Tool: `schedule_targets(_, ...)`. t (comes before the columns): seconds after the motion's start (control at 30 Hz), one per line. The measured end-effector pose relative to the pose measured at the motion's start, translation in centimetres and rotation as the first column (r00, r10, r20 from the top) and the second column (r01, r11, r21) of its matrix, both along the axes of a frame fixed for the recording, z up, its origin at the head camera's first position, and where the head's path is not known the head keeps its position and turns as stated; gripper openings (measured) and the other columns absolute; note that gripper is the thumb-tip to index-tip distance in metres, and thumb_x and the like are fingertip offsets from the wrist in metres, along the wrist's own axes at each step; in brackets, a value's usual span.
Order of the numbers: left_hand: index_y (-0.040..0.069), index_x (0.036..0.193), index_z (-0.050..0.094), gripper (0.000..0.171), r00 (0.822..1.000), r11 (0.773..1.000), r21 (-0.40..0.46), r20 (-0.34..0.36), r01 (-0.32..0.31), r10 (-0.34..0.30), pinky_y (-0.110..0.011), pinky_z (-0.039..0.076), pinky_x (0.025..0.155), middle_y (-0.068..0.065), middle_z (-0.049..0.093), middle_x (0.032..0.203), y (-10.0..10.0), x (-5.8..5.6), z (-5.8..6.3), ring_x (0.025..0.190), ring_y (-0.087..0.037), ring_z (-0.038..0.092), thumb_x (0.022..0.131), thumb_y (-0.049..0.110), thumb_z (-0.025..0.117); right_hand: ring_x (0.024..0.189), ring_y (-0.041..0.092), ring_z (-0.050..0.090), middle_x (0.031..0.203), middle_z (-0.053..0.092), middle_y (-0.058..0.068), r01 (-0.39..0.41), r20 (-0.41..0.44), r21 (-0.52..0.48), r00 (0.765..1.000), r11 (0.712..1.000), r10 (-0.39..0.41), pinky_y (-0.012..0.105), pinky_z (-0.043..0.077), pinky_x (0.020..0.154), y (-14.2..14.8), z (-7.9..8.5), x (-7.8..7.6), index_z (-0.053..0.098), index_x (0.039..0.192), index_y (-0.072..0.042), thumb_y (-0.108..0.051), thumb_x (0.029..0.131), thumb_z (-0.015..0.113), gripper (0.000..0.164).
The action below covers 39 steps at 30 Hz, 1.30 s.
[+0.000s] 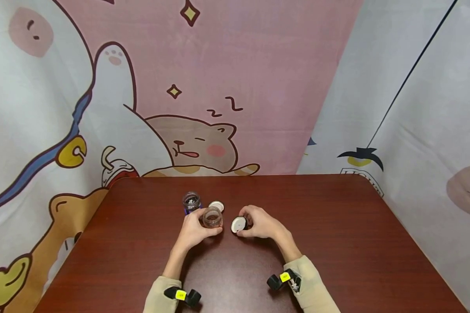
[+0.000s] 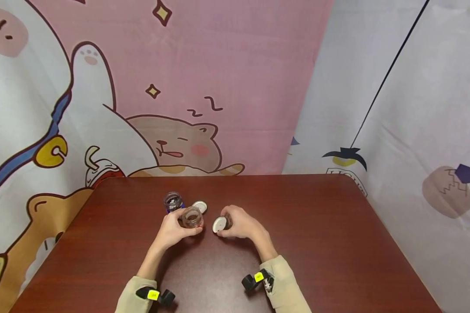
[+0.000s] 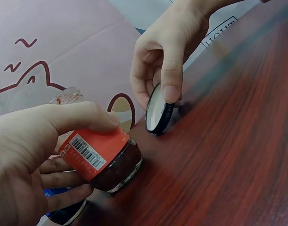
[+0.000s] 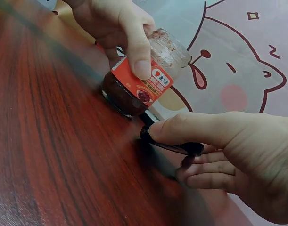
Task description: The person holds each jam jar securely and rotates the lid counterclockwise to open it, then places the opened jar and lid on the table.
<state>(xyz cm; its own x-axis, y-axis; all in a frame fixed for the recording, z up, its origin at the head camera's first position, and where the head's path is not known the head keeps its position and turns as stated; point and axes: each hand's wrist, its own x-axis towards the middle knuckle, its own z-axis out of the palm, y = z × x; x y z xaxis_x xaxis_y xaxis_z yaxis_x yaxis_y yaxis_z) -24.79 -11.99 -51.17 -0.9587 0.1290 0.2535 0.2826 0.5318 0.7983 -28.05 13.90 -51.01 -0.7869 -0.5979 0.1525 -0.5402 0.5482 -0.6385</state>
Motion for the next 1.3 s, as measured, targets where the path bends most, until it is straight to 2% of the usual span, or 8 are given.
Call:
schedule_targets(0.27,0.014,0.105,0.074,0.048,0.999,1.0,0.016,0.035,0.022,-0.022,-0.033,0.051,0.078,-0.001,0.072,0.095,0.0,-0.1,0.0,0.088,-0.013,0.064,0.064,0.023,0.097,0.083,0.012,0.053,0.096,0.057,0.002,0.03,-0.007,0.088,1.0,0.996,-0.029,0.029,0.048,0.073,-0.4,0.1,0.4,0.067,0.107,-0.006,-0.024,0.077,0.088,0.041)
schedule_targets(0.47,0.015,0.108,0.073,0.052,0.998,0.999,0.028,0.057,0.029,-0.031,-0.036,0.052,0.08,-0.001,0.073,0.097,0.0,0.0,0.2,0.09,-0.013,0.064,0.063,0.024,0.098,0.085,0.014,0.052,0.099,0.056,0.005,0.031,0.012,0.136,0.999,0.99,-0.033,0.029,0.047,0.074,-0.5,0.3,0.7,0.068,0.115,-0.006,-0.02,0.078,0.086,0.043)
schedule_targets(0.83,0.017,0.108,0.072,0.055,0.995,0.999,0.039,0.092,0.018,-0.022,-0.037,0.051,0.082,0.005,0.072,0.095,0.4,0.1,0.2,0.09,-0.013,0.064,0.061,0.029,0.099,0.087,0.017,0.054,0.101,0.055,0.006,0.023,0.016,0.151,1.0,0.988,-0.026,0.03,0.047,0.075,-0.4,0.3,0.7,0.067,0.12,-0.004,-0.015,0.077,0.085,0.047)
schedule_targets(1.1,0.014,0.126,0.064,0.075,0.993,0.995,0.074,0.099,0.063,-0.07,-0.045,0.051,0.085,-0.007,0.071,0.111,0.1,0.1,0.7,0.096,-0.017,0.063,0.061,0.028,0.099,0.088,0.016,0.053,0.104,0.055,0.007,0.03,0.02,0.169,0.999,0.985,-0.033,0.031,0.047,0.076,-0.4,0.6,0.9,0.062,0.13,0.001,-0.016,0.077,0.085,0.06)
schedule_targets(1.3,0.009,0.137,0.057,0.085,0.992,0.994,0.068,0.085,0.087,-0.093,-0.046,0.049,0.09,-0.006,0.068,0.116,0.0,0.3,1.1,0.104,-0.024,0.063,0.064,0.028,0.098,0.093,0.021,0.056,0.106,0.055,0.009,0.015,0.039,0.162,0.999,0.987,-0.022,0.034,0.048,0.079,-0.4,0.9,1.1,0.06,0.133,0.0,-0.018,0.078,0.085,0.063)
